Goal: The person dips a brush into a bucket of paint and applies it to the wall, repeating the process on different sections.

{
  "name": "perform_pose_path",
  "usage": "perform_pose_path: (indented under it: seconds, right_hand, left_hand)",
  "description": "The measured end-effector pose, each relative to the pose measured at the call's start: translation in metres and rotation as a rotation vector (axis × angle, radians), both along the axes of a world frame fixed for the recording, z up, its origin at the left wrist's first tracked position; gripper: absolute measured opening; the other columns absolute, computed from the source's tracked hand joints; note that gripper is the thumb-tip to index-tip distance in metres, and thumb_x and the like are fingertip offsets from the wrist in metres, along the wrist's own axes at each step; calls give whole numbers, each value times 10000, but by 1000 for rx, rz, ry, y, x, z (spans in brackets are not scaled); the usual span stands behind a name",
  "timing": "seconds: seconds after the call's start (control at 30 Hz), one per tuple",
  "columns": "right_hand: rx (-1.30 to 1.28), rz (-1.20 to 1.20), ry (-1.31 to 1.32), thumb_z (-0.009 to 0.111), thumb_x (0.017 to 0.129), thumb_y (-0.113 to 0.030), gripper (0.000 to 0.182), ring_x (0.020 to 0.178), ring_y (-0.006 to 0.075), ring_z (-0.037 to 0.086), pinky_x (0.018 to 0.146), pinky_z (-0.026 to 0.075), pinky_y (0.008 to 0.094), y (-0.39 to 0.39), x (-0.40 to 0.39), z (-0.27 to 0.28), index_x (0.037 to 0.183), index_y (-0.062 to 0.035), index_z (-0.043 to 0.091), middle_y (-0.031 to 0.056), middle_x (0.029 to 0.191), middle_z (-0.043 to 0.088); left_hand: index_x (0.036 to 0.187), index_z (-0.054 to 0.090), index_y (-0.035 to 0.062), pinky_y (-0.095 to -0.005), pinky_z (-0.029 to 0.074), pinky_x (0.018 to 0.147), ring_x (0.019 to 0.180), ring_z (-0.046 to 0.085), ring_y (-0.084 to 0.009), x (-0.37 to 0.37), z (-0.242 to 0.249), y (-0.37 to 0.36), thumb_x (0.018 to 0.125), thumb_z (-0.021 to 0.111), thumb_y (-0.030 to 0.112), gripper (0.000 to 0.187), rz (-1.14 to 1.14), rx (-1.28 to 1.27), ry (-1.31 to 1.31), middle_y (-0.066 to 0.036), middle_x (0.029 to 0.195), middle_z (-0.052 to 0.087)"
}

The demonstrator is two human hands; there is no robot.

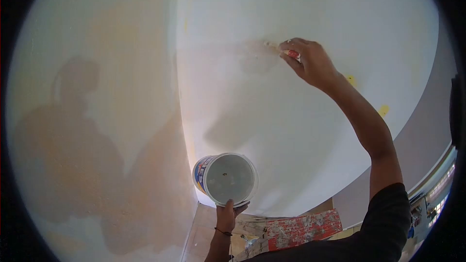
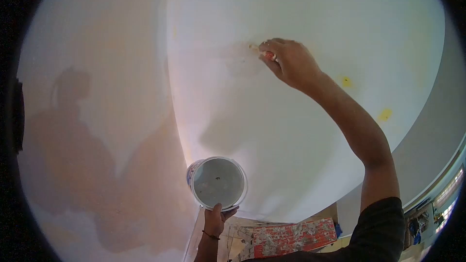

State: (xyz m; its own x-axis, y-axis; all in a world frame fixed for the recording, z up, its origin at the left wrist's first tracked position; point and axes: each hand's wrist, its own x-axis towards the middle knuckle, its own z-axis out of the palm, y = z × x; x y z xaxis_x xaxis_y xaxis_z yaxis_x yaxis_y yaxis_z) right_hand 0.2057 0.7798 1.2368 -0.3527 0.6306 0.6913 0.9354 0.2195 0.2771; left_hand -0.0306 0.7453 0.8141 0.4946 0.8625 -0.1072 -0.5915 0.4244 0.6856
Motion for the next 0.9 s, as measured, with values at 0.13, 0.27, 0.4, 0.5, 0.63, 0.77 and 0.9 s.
perform_pose_path:
  seconds: [0.13, 0.27, 0.4, 0.5, 0.63, 0.77, 0.9]
  right_hand:
    - [145, 40, -324, 694, 863, -77, 249, 961, 274, 657, 772, 565, 365, 9, 5, 15, 1109, -71, 652, 69, 1120, 689]
    - [12, -39, -611, 686, 839, -59, 292, 1151, 234, 600, 853, 580, 360, 15, 3, 18, 1124, -108, 648, -19, 1297, 631]
    - [-162, -84, -703, 662, 865, -65, 262, 1208, 251, 569, 904, 559, 365, 19, 6, 13, 1121, -114, 645, -10, 1304, 628]
    - [-200, -109, -685, 619, 893, -69, 121, 1218, 231, 563, 905, 564, 328, 7, 22, 5, 1000, -106, 660, -23, 1230, 652]
    - [-286, -207, -667, 645, 890, -90, 118, 1208, 233, 565, 908, 561, 321, -40, 37, -2, 1002, -114, 674, -23, 1239, 650]
    - [-303, -188, -399, 698, 872, -123, 221, 1158, 241, 599, 950, 538, 362, -107, 61, -26, 1093, -123, 690, 2, 1200, 680]
    - [-204, -134, -119, 731, 837, -58, 169, 942, 260, 688, 795, 572, 368, -164, 72, -74, 1001, -49, 693, 82, 1054, 716]
  left_hand:
    - [1401, 253, -80, -454, 645, 809, 980, 683, -436, 1, 4, 1, 941, 404, 36, 497, 12, -59, -24, -277, 1246, 548]
    - [1397, 262, -81, -469, 638, 837, 1007, 668, -450, -2, 7, 0, 956, 397, 53, 480, -12, -15, -5, -283, 1266, 528]
    - [1394, 266, -91, -487, 632, 865, 1030, 655, -462, -3, 9, 0, 967, 390, 73, 474, -30, 8, 29, -283, 1276, 517]
    - [1389, 277, -101, -476, 633, 861, 1020, 662, -450, -2, 8, -1, 965, 400, 87, 479, -6, 33, -9, -279, 1259, 531]
    - [1376, 297, -108, -470, 632, 848, 1011, 668, -443, -2, 4, 0, 962, 415, 99, 477, -21, 34, 4, -276, 1228, 553]
    - [1357, 317, -116, -477, 628, 830, 1012, 669, -439, -4, 3, 0, 958, 434, 122, 479, -45, 66, 2, -279, 1205, 575]
    - [1354, 330, -109, -493, 629, 817, 980, 680, -441, 0, 3, 0, 945, 443, 123, 484, 5, 56, -5, -278, 1192, 587]
